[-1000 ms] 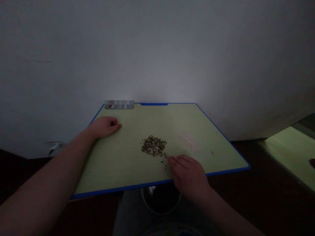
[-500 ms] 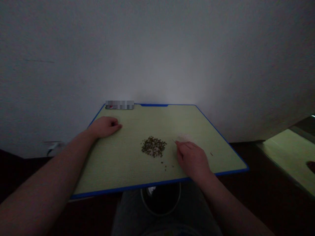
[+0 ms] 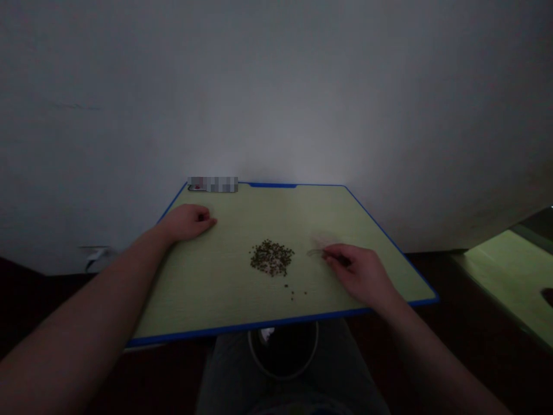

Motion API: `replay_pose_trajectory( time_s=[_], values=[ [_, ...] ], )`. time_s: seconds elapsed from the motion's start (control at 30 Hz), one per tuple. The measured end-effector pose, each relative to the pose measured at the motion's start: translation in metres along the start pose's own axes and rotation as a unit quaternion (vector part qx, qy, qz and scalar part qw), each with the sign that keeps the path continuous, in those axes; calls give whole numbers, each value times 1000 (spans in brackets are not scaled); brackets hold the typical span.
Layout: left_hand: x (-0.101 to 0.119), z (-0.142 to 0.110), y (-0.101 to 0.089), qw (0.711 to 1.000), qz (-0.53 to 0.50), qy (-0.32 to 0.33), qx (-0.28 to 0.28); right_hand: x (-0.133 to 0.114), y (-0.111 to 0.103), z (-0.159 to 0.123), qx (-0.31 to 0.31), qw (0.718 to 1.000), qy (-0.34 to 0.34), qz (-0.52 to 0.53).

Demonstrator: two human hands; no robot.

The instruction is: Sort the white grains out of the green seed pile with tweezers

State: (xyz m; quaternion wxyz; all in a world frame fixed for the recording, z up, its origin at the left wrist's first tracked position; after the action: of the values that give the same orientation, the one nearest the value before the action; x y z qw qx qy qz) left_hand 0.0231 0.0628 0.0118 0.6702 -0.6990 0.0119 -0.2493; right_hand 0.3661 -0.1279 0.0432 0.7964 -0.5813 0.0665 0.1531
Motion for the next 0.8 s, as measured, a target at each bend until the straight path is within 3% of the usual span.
replay_pose_trajectory(
  time_s=[0.2,0.57,0.8],
  values=[
    [4,-1,-1,1000,-2,1,3,3,10,-14,-36,995,14,89],
    [3,1,3,1000,0,-13,-7,-62,41,8,-170,970,-92,144],
    [-1,4,6,1000,-6,-6,-4,-68,50,-5,-235,951,-88,182]
  ],
)
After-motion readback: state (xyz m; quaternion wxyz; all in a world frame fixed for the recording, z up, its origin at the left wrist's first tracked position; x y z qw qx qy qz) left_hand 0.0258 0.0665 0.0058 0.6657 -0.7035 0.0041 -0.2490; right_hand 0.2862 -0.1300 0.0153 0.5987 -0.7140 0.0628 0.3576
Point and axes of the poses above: each hand's wrist, its own z-axis towards the middle knuckle, its own y-axis out of the palm, x = y × z, the point moved 8 cm from there along z, towards the middle knuckle, and after that the axes turned 11 degrees about -z, right-handed, at the moved point
